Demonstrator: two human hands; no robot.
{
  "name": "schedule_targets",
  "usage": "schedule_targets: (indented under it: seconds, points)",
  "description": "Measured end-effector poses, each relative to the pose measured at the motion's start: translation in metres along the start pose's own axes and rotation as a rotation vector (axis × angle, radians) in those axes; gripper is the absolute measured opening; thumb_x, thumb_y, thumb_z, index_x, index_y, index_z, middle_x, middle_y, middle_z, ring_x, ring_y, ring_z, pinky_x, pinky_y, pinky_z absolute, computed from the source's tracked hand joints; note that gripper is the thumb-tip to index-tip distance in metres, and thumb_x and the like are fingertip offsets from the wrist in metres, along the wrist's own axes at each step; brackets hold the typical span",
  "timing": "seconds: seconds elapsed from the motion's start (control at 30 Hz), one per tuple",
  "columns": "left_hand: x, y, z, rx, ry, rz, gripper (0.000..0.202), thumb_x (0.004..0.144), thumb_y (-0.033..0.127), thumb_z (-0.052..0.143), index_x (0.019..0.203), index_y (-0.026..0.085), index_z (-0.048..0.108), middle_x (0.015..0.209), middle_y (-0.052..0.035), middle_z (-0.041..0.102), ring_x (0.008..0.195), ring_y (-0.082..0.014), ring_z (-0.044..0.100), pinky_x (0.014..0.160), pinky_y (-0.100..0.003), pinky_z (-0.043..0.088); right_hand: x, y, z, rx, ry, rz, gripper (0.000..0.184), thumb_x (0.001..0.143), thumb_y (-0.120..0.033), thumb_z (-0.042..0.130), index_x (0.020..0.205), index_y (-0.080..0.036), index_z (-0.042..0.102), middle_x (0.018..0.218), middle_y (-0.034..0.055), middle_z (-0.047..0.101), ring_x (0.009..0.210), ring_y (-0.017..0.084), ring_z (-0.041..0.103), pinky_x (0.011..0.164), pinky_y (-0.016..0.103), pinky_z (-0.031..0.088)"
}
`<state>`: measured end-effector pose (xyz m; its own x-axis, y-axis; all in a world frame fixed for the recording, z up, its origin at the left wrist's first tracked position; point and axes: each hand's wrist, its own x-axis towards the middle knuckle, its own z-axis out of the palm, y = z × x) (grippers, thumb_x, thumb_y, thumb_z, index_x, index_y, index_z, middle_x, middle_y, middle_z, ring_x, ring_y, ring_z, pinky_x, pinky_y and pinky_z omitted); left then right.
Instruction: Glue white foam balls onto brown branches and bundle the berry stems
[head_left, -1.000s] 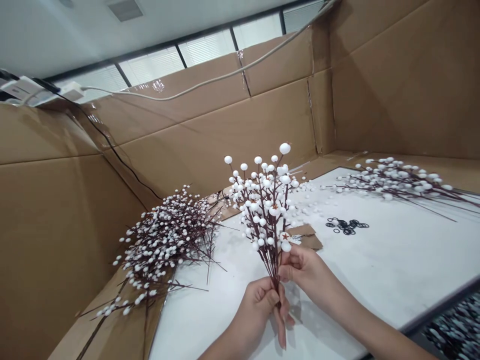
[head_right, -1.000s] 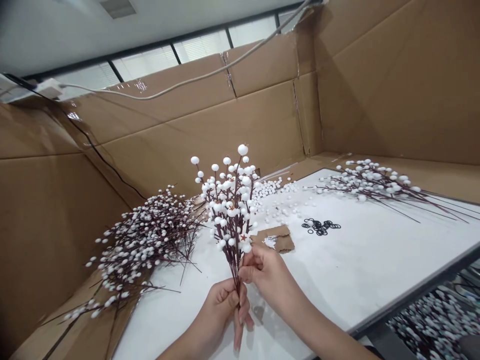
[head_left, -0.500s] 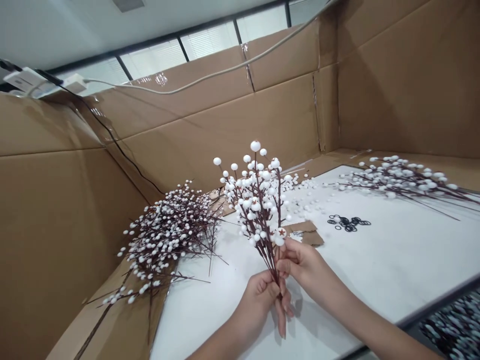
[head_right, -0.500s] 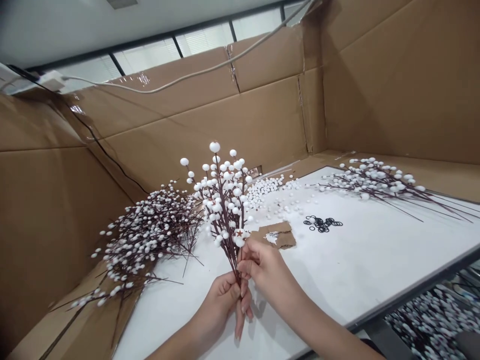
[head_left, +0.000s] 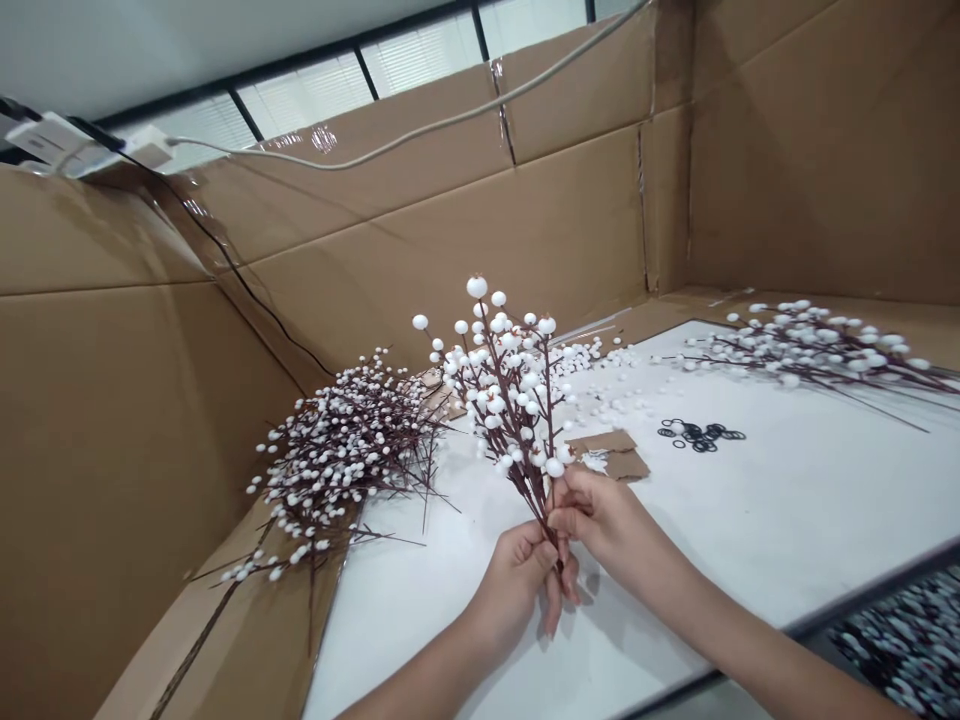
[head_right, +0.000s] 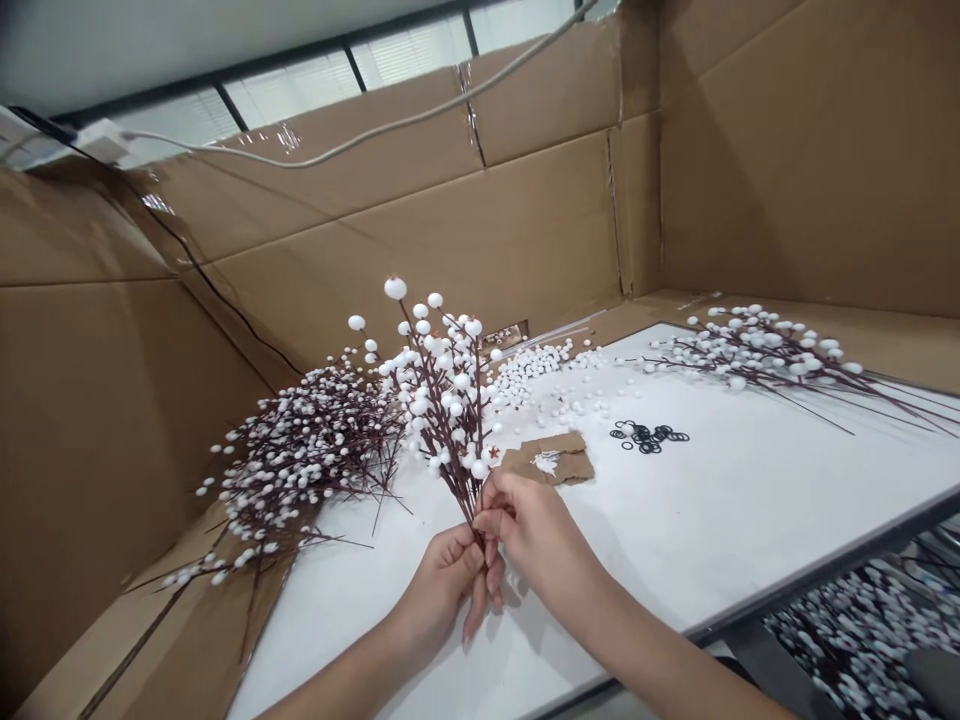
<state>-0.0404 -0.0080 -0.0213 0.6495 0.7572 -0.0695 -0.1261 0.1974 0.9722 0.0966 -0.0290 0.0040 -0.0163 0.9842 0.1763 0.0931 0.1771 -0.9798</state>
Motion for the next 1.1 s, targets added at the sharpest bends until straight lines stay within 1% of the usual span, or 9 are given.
schedule_targets:
  seconds: [0.2,0.33,0.43,0.53,0.67,0.77,0.93,1.03,1.1]
  points:
    - [0.002,-0.002,-0.003,0.022,0.026,0.010,0.041,0.069,0.052,0.060,0.064,0.013,0.050,0.054,0.0027,0.056,0.026,-0.0023,0.040,0.039,-0.020,0.032,0.002,-0.002,-0.006,-0.260,0.134,-0.046,0.006,0.066,-0.018,0.057,0.061,-0.020,0.055,0.068,0.0006,0.061,0.072,0.019,0.057,0.061,0.026,0.040]
    - [0.001,-0.003,-0.002,0.036,0.010,0.008,0.041,0.067,0.051,0.062,0.062,0.011,0.052,0.052,0.0009,0.057,0.025,-0.0029,0.041,0.036,-0.019,0.029,0.003,0.003,-0.010,-0.207,0.050,-0.007,0.005,0.065,-0.020,0.058,0.060,-0.019,0.057,0.067,0.0009,0.061,0.070,0.018,0.057,0.059,0.027,0.040]
    - [0.001,-0.003,-0.001,0.027,0.012,0.013,0.041,0.067,0.051,0.062,0.063,0.012,0.052,0.051,0.0024,0.056,0.025,-0.0021,0.041,0.040,-0.019,0.035,0.005,0.005,-0.013,-0.172,-0.001,0.023,0.007,0.064,-0.023,0.059,0.058,-0.019,0.057,0.064,0.0009,0.062,0.064,0.018,0.058,0.056,0.027,0.040]
    - [0.001,-0.001,-0.001,0.005,0.011,0.007,0.040,0.068,0.052,0.060,0.064,0.014,0.049,0.048,0.0067,0.051,0.023,-0.0004,0.035,0.044,-0.019,0.041,0.008,0.004,-0.014,-0.153,-0.023,0.033,0.009,0.063,-0.024,0.060,0.057,-0.018,0.056,0.061,0.0010,0.061,0.062,0.019,0.058,0.055,0.027,0.040]
    - [0.002,0.002,-0.002,-0.012,-0.027,-0.018,0.041,0.066,0.052,0.062,0.061,0.014,0.048,0.046,0.0064,0.050,0.023,-0.0003,0.035,0.044,-0.019,0.042,0.009,0.003,-0.013,-0.112,-0.044,0.019,0.010,0.062,-0.023,0.061,0.056,-0.018,0.054,0.063,0.0016,0.062,0.064,0.019,0.059,0.058,0.027,0.042]
    - [0.002,0.002,-0.003,-0.027,-0.044,-0.024,0.040,0.068,0.051,0.062,0.061,0.014,0.048,0.046,0.0062,0.050,0.023,-0.0004,0.036,0.047,-0.020,0.043,0.006,0.002,-0.011,-0.079,-0.033,0.004,0.012,0.065,-0.029,0.060,0.065,-0.017,0.056,0.071,0.0030,0.062,0.070,0.020,0.060,0.060,0.028,0.045]
    - [0.001,0.001,-0.003,-0.045,-0.042,-0.030,0.039,0.069,0.049,0.062,0.062,0.014,0.047,0.046,0.0061,0.051,0.024,-0.0017,0.040,0.047,-0.019,0.042,-0.005,-0.003,-0.013,-0.104,0.190,-0.064,0.033,0.075,-0.042,0.054,0.099,-0.021,0.047,0.087,0.0059,0.061,0.085,0.022,0.060,0.061,0.029,0.048]
    - [0.002,0.001,-0.003,-0.047,-0.045,-0.038,0.040,0.067,0.050,0.063,0.062,0.014,0.048,0.047,0.0056,0.052,0.024,-0.0021,0.041,0.045,-0.019,0.039,-0.012,-0.004,-0.015,-0.243,0.347,-0.178,0.032,0.078,-0.037,0.054,0.103,-0.023,0.040,0.087,0.0048,0.061,0.079,0.019,0.061,0.062,0.030,0.049]
    - [0.001,0.001,-0.002,-0.052,-0.040,-0.032,0.040,0.067,0.050,0.063,0.063,0.014,0.048,0.047,0.0058,0.052,0.024,-0.0016,0.040,0.044,-0.018,0.039,-0.014,-0.003,-0.016,-0.402,0.477,-0.348,0.033,0.078,-0.031,0.056,0.105,-0.023,0.037,0.090,0.0061,0.059,0.079,0.020,0.061,0.064,0.033,0.050]
